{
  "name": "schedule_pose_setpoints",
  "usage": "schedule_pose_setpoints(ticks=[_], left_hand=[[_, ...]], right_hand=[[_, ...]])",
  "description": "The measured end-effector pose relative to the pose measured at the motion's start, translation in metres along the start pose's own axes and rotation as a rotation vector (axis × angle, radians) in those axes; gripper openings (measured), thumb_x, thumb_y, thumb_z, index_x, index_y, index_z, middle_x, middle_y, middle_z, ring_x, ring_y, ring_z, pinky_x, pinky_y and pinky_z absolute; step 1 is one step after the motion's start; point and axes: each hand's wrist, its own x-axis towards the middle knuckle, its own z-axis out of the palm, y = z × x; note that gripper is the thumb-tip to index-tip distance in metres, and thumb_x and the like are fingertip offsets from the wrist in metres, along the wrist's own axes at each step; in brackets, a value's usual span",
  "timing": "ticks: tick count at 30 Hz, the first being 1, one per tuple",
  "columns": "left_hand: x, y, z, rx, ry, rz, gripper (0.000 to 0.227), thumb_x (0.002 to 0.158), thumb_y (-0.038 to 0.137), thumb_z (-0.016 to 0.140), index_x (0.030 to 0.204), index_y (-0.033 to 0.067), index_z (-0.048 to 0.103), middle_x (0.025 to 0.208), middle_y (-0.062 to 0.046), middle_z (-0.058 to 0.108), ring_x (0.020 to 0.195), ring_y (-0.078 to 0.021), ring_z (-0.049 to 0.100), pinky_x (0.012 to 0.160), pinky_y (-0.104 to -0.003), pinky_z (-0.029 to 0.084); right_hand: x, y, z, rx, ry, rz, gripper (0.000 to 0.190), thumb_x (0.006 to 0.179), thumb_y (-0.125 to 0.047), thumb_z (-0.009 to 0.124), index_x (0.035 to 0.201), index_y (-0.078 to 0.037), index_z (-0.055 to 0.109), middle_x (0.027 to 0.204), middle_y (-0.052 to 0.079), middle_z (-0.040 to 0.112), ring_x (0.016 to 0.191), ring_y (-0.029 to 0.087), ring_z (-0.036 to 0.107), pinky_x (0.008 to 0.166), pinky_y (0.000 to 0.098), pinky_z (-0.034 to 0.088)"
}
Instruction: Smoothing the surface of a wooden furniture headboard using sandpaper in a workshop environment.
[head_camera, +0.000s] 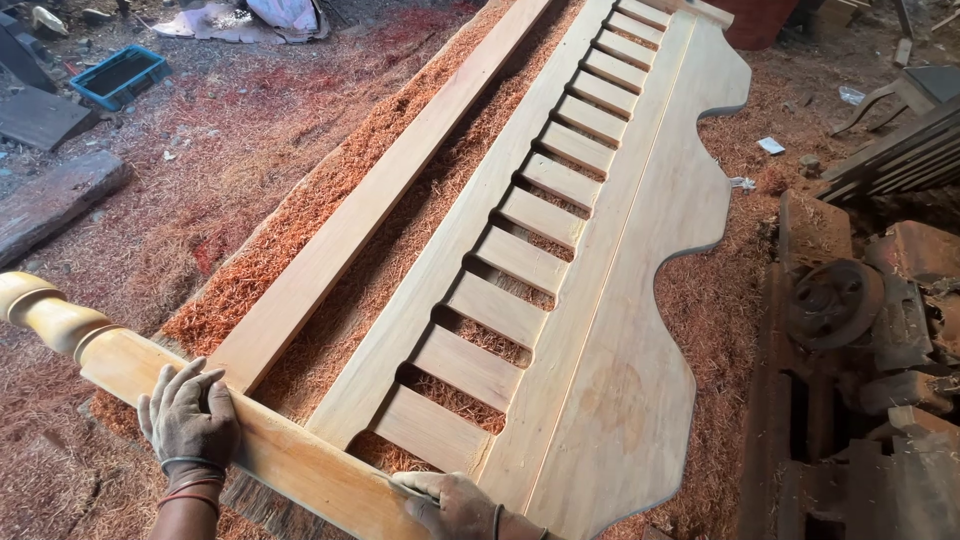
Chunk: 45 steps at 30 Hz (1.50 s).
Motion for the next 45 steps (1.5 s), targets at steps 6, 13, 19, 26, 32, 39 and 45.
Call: schedule_pose_setpoints(ticks=[6,13,19,26,32,39,45], left_hand=[[-0.001,0.002,0.000,0.005,0.009,0.016,0.020,0.104,0.035,0.058,0.108,0.0241,0.075,0.140,0.005,0.065,0.154,-0.0242,0.044,0.134,-0.046,0.012],[0.005,-0.004,-0.003,0.017,0.052,0.139,0.016,0.099,0.026,0.066,0.109,0.0198,0.077,0.136,-0.003,0.070,0.144,-0.0295,0.052,0.125,-0.048,0.028],[0.008,0.027,-0.018,-0.031,-0.008,-0.018,0.017,0.094,0.023,0.066,0.106,0.0178,0.077,0.136,-0.002,0.068,0.146,-0.0307,0.046,0.126,-0.051,0.016],[0.010,0.029,-0.018,-0.037,-0.027,0.002,0.017,0.099,0.023,0.063,0.108,0.0164,0.076,0.139,-0.003,0.067,0.149,-0.0305,0.043,0.127,-0.050,0.012],[0.008,0.025,-0.021,-0.048,-0.063,-0.009,0.017,0.097,0.020,0.063,0.107,0.0153,0.076,0.139,-0.004,0.066,0.149,-0.0320,0.043,0.126,-0.051,0.010],[0.006,0.028,-0.023,-0.038,-0.066,-0.009,0.014,0.099,0.018,0.063,0.107,0.0147,0.074,0.141,-0.004,0.066,0.151,-0.0321,0.041,0.127,-0.052,0.011],[0.009,0.029,-0.023,-0.031,-0.074,0.004,0.016,0.099,0.018,0.062,0.107,0.0145,0.075,0.142,-0.004,0.065,0.152,-0.0322,0.040,0.128,-0.052,0.010]], right_hand=[[-0.006,-0.001,-0.006,-0.033,-0.062,0.040,0.084,0.096,-0.072,0.039,0.151,-0.011,0.053,0.116,0.018,0.070,0.110,0.028,0.066,0.096,0.0372,0.051],[-0.059,0.041,-0.019,0.015,-0.009,-0.149,0.060,0.106,-0.041,0.047,0.147,0.001,0.054,0.148,0.022,0.062,0.137,0.030,0.059,0.114,0.0399,0.044],[0.029,0.187,0.026,-0.634,-0.151,-0.432,0.048,0.115,-0.027,0.035,0.153,0.002,0.042,0.139,0.017,0.063,0.115,0.029,0.067,0.092,0.0389,0.056],[0.002,0.037,-0.005,-0.280,-0.115,-0.023,0.057,0.103,-0.045,0.043,0.145,-0.008,0.055,0.128,0.019,0.068,0.115,0.036,0.068,0.098,0.0428,0.055],[-0.028,0.017,-0.006,-0.179,0.076,-0.322,0.045,0.111,-0.035,0.040,0.138,-0.006,0.062,0.139,0.023,0.067,0.132,0.040,0.062,0.112,0.0440,0.046],[0.068,0.034,0.021,-0.127,-0.068,-0.226,0.046,0.108,-0.033,0.046,0.138,-0.001,0.059,0.126,0.024,0.068,0.114,0.036,0.066,0.098,0.0444,0.053],[-0.008,0.042,-0.010,0.014,-0.149,-0.201,0.054,0.106,-0.046,0.042,0.133,-0.002,0.059,0.111,0.017,0.074,0.104,0.028,0.072,0.093,0.0392,0.056]])
